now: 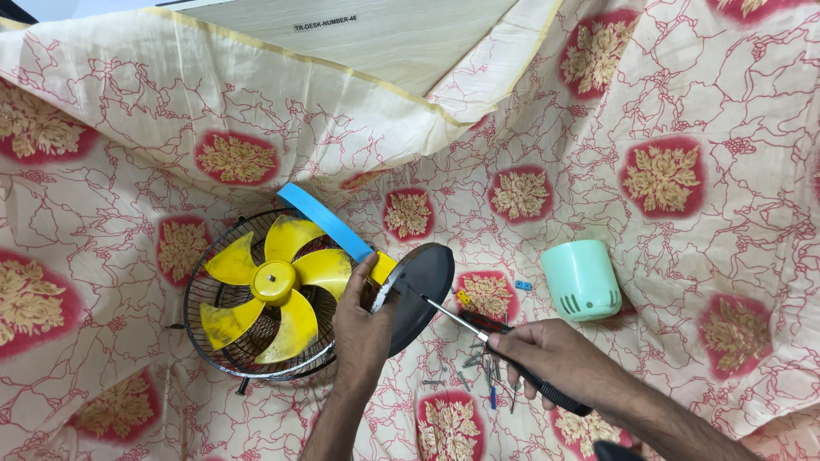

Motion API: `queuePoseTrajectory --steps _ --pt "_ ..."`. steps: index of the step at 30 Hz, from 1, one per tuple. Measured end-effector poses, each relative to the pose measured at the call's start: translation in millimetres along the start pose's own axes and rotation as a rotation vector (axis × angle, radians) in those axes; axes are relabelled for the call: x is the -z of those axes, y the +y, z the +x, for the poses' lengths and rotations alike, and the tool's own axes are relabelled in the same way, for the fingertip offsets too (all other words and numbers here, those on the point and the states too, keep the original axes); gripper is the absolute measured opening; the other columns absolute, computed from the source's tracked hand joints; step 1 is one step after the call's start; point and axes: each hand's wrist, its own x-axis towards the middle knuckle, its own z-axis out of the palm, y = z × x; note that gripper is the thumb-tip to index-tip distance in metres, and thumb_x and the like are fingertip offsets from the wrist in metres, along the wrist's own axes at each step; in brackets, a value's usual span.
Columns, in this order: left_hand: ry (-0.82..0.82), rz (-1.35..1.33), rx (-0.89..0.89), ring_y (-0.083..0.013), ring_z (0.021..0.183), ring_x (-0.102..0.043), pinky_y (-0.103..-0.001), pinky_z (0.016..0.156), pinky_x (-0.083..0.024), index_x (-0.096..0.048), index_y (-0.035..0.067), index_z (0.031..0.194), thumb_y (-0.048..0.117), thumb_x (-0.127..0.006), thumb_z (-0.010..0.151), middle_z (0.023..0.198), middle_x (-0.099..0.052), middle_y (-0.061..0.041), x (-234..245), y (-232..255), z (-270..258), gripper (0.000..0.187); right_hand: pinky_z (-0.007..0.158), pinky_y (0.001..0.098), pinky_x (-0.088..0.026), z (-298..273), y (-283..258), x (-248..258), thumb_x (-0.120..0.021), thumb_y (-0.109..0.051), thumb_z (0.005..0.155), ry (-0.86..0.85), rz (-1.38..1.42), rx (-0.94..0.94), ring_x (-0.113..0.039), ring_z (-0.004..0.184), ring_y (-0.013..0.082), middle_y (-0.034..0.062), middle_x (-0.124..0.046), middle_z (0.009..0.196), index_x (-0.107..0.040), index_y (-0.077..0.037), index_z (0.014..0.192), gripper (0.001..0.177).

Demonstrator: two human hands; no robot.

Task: The person uses a screwdriver to loosen and remove screws from the rear housing of a yellow electric fan. They hold the fan steady with one hand while manipulating the screwdriver with the other, working on the same fastener repeatedly throughout the clip.

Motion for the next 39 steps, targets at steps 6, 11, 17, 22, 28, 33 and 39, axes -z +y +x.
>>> queuePoseTrajectory --steps 6,11,17,22,28,33,39 --pt "-0.025 -0.006 0.003 -0.0141 0.110 -0.071 -0.031 0.096 -0.055 -0.053 0.018 0.147 0.010 -0.074 0.088 0.121 -0.075 -0.008 5 -3 -3 0.063 0.047 0.0255 -0.052 -9 3 -10 -0.084 -0.039 0.083 0.196 -0.158 0.156 -0.066 0.057 0.0071 0.0023 -0.077 0.079 -0.073 -0.006 0.102 0.040" --pt "-0.033 -0.011 -0.005 -0.0146 0.112 -0.071 -0.032 0.098 -0.055 -0.052 0.018 0.147 0.008 -0.073 0.087 0.123 -0.074 -0.008 8 -3 -6 0.064 0.044 0.0243 -0.051 -5 6 -9 -0.067 -0.041 0.095 0.014 0.045 0.068 -0.066 0.056 0.0075 0.0033 -0.073 0.076 -0.074 -0.003 0.103 0.039" --pt "-0.034 0.035 -0.045 -0.0156 0.113 -0.071 -0.033 0.100 -0.054 -0.052 0.018 0.147 0.010 -0.072 0.088 0.124 -0.073 -0.008 20 -3 -8 0.064 0.042 0.0244 -0.045 -15 -2 -20 -0.076 -0.037 0.091 0.003 0.034 0.075 -0.056 0.050 0.0098 0.0069 -0.067 0.071 -0.076 -0.004 0.103 0.034" --pt "-0.039 0.034 -0.048 -0.0156 0.114 -0.070 -0.033 0.101 -0.054 -0.051 0.019 0.149 0.012 -0.071 0.090 0.124 -0.073 -0.009 25 -1 -8 0.063 0.044 0.0241 -0.051 -20 -3 -29 -0.083 -0.033 0.081 0.207 -0.157 0.183 -0.063 0.054 0.0058 0.0002 -0.075 0.076 -0.071 -0.006 0.097 0.034" --pt "-0.051 0.041 -0.005 -0.0165 0.113 -0.070 -0.034 0.101 -0.054 -0.050 0.019 0.149 0.014 -0.071 0.090 0.123 -0.073 -0.010 26 2 -8 0.063 0.042 0.0247 -0.047 -17 -1 -29 -0.070 -0.035 0.095 0.031 0.097 0.069 -0.062 0.053 0.0089 0.0050 -0.071 0.071 -0.072 -0.002 0.096 0.034" --pt "-0.039 0.055 -0.065 -0.0166 0.116 -0.069 -0.035 0.101 -0.053 -0.051 0.018 0.148 0.009 -0.071 0.088 0.127 -0.071 -0.009 22 1 -9 0.064 0.042 0.0254 -0.047 -23 -6 -27 -0.073 -0.038 0.092 0.009 0.111 0.026 -0.062 0.053 0.0087 0.0035 -0.073 0.073 -0.071 -0.005 0.101 0.034" --pt "-0.042 0.088 -0.016 -0.0160 0.110 -0.071 -0.034 0.099 -0.055 -0.050 0.020 0.149 0.009 -0.070 0.089 0.121 -0.073 -0.009 15 4 -10 0.064 0.043 0.0257 -0.051 -27 -6 -22 -0.085 -0.039 0.082 0.172 -0.103 0.128 -0.065 0.056 0.0085 0.0019 -0.077 0.077 -0.069 -0.005 0.099 0.040"
